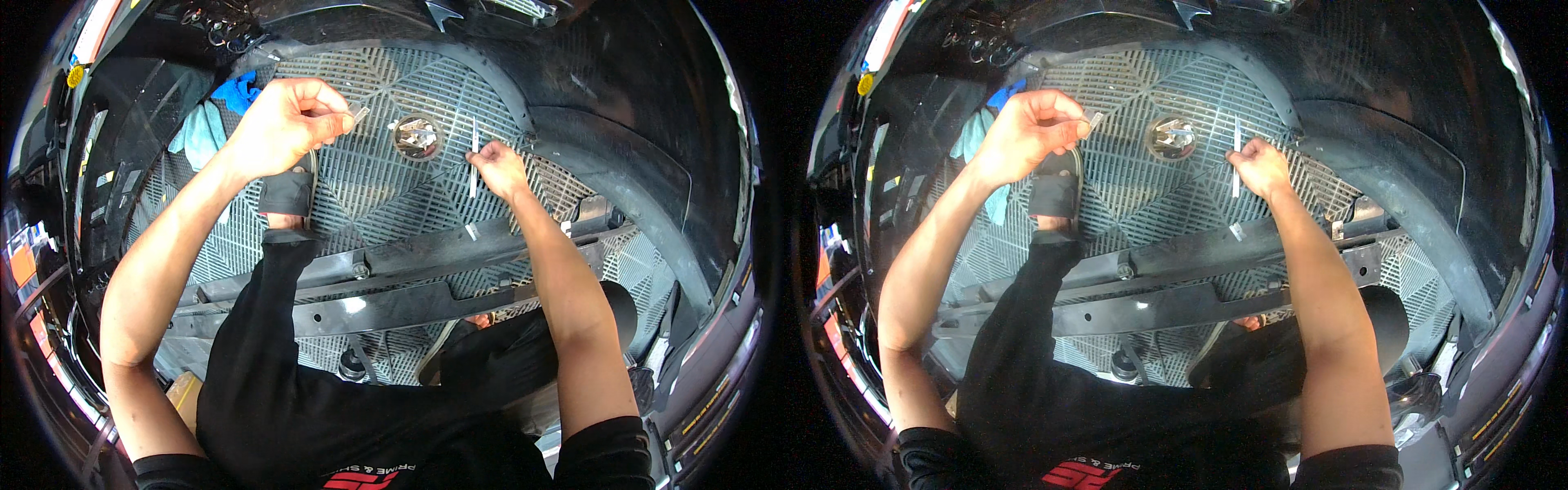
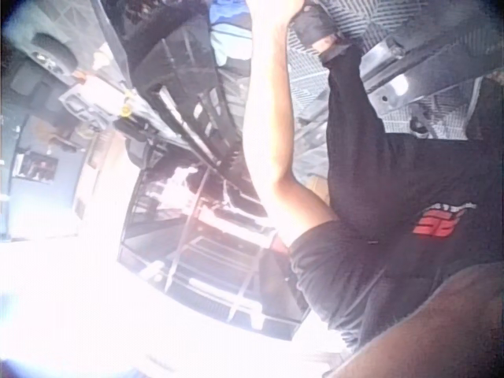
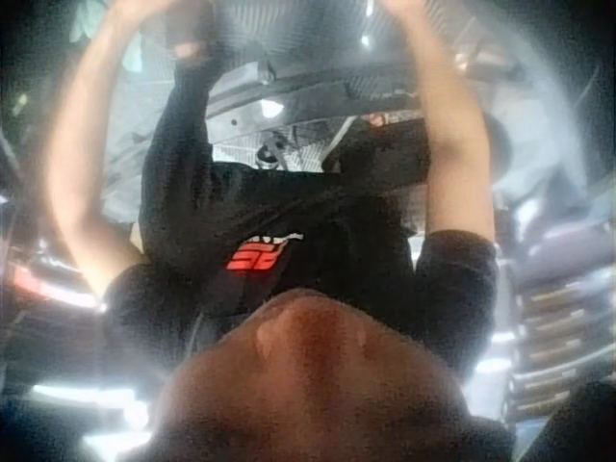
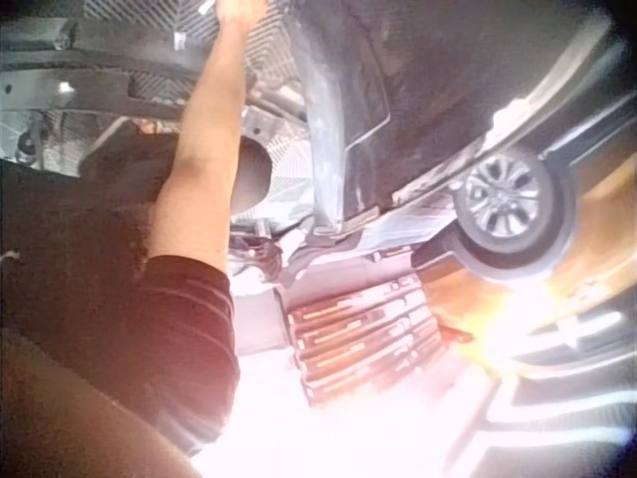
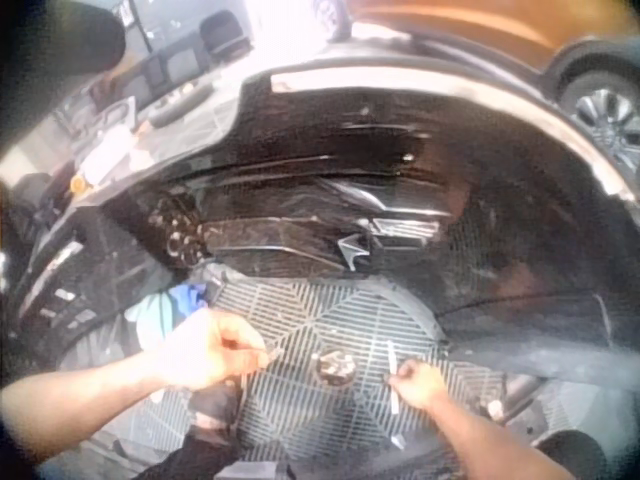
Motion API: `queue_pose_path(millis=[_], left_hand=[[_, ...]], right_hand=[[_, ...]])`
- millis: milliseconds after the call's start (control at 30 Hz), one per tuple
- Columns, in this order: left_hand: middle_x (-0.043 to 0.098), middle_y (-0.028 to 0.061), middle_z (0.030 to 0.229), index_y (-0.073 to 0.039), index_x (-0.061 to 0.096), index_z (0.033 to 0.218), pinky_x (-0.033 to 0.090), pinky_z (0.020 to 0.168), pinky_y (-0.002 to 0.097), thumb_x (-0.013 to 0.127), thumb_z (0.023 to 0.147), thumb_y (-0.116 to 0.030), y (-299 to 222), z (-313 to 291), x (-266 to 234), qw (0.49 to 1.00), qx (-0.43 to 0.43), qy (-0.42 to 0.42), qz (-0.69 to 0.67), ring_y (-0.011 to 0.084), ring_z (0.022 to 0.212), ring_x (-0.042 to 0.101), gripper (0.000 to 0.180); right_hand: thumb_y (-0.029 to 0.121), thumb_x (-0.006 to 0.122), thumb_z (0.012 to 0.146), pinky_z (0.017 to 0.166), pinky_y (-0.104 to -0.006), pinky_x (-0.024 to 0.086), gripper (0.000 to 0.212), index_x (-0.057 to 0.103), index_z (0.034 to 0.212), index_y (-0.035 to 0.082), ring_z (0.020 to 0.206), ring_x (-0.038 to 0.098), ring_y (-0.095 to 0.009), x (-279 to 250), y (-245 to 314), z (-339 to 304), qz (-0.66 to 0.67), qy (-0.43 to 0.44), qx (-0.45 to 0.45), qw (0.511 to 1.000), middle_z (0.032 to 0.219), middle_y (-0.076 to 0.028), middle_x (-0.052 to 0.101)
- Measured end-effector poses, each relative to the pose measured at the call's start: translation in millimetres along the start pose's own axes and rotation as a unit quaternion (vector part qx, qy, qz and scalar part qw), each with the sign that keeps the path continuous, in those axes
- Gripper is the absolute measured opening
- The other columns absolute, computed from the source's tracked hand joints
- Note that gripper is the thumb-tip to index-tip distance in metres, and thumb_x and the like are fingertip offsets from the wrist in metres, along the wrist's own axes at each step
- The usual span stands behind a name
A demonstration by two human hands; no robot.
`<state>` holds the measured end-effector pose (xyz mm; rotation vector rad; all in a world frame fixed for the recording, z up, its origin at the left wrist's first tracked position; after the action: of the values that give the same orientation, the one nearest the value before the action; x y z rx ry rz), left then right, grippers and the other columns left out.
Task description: The person trims excess material from the edge of a black car interior trim piece using a utility knife. They hold the trim piece with one hand and carefully cut along the perimeter with the other, then peel away the trimmed strip.
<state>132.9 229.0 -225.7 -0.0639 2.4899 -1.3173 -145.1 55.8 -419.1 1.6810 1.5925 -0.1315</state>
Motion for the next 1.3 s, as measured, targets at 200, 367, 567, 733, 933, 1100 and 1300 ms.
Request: queue_pose_path(millis=[200, 367, 567, 733, 933, 1100, 1300], left_hand=[[0.07, 0.0, 0.082, -0.005, 0.072, 0.1, 0.047, 0.057, 0.0221, 0.073, 0.092, -0.01, 12, -9, -5, 1.0, -0.014, -0.017, -0.007, 0.0048, 0.07, 0.06, 0.009], [0.07, 0.0, 0.083, -0.005, 0.073, 0.103, 0.047, 0.057, 0.0217, 0.074, 0.092, -0.011, 27, -18, -14, 0.998, -0.034, -0.041, -0.046, 0.0044, 0.07, 0.059, 0.012], [0.073, 0.0049, 0.089, 0.0, 0.068, 0.109, 0.052, 0.07, 0.0248, 0.074, 0.088, -0.003, 12, -10, -25, 0.992, 0.013, -0.102, -0.069, 0.0092, 0.078, 0.065, 0.022], [0.072, 0.0039, 0.094, -0.001, 0.064, 0.114, 0.052, 0.077, 0.0242, 0.076, 0.085, 0.001, -6, 2, -26, 0.988, 0.049, -0.116, -0.084, 0.0089, 0.085, 0.065, 0.031], [0.071, 0.0018, 0.094, -0.001, 0.065, 0.11, 0.052, 0.077, 0.022, 0.074, 0.089, 0.002, -79, 23, -13, 0.977, 0.155, -0.097, -0.109, 0.0067, 0.085, 0.064, 0.023], [0.073, 0.0044, 0.094, 0.0, 0.065, 0.109, 0.054, 0.077, 0.0223, 0.073, 0.09, 0.001, -123, 20, -16, 0.966, 0.22, -0.099, -0.093, 0.0064, 0.084, 0.067, 0.022], [0.073, 0.0092, 0.097, 0.004, 0.062, 0.111, 0.057, 0.083, 0.0254, 0.074, 0.089, 0.003, -151, 3, -17, 0.958, 0.268, -0.085, -0.058, 0.0114, 0.09, 0.07, 0.025]], right_hand=[[0.045, 0.078, 0.082, 0.085, -0.0339, 0.052, 0.04, 0.068, 0.089, 0.006, 0.088, 0.068, -0.021, 0, -7, 1, 0.041, -0.009, 0.021, 0.999, 0.087, -0.01, 0.073], [0.042, 0.078, 0.084, 0.077, -0.031, 0.05, 0.037, 0.069, 0.088, 0.006, 0.08, 0.064, -0.017, 7, -16, 10, 0.087, -0.02, 0.019, 0.996, 0.082, -0.007, 0.07], [0.036, 0.072, 0.091, 0.071, -0.0338, 0.052, 0.035, 0.07, 0.085, 0.001, 0.069, 0.063, -0.016, -10, -58, 24, 0.215, -0.187, 0.007, 0.959, 0.073, -0.009, 0.07], [0.027, 0.069, 0.097, 0.067, -0.0323, 0.051, 0.026, 0.066, 0.091, 0.001, 0.07, 0.06, -0.012, -33, 52, -21, 0.289, -0.3, -0.188, 0.889, 0.075, -0.007, 0.068], [0.028, 0.067, 0.099, 0.074, -0.036, 0.055, 0.032, 0.059, 0.115, 0.001, 0.082, 0.066, -0.022, -62, 182, -83, 0.252, -0.243, -0.37, 0.86, 0.097, -0.013, 0.066], [0.024, 0.07, 0.097, 0.077, -0.0279, 0.049, 0.036, 0.057, 0.12, -0.001, 0.083, 0.057, -0.011, -78, 228, -103, 0.462, -0.194, -0.422, 0.756, 0.096, -0.005, 0.062], [0.007, 0.067, 0.099, 0.087, -0.0272, 0.049, 0.019, 0.06, 0.115, 0.001, 0.097, 0.059, -0.01, -85, 254, -127, 0.634, -0.123, -0.426, 0.633, 0.108, -0.005, 0.063]])
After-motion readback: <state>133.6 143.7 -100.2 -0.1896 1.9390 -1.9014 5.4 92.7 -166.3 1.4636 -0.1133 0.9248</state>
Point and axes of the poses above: each hand's wrist, its own z-axis towards the middle knuckle, its own x-axis out of the palm, y = z × x, the point moved 8 cm from there along z, towards the middle knuckle
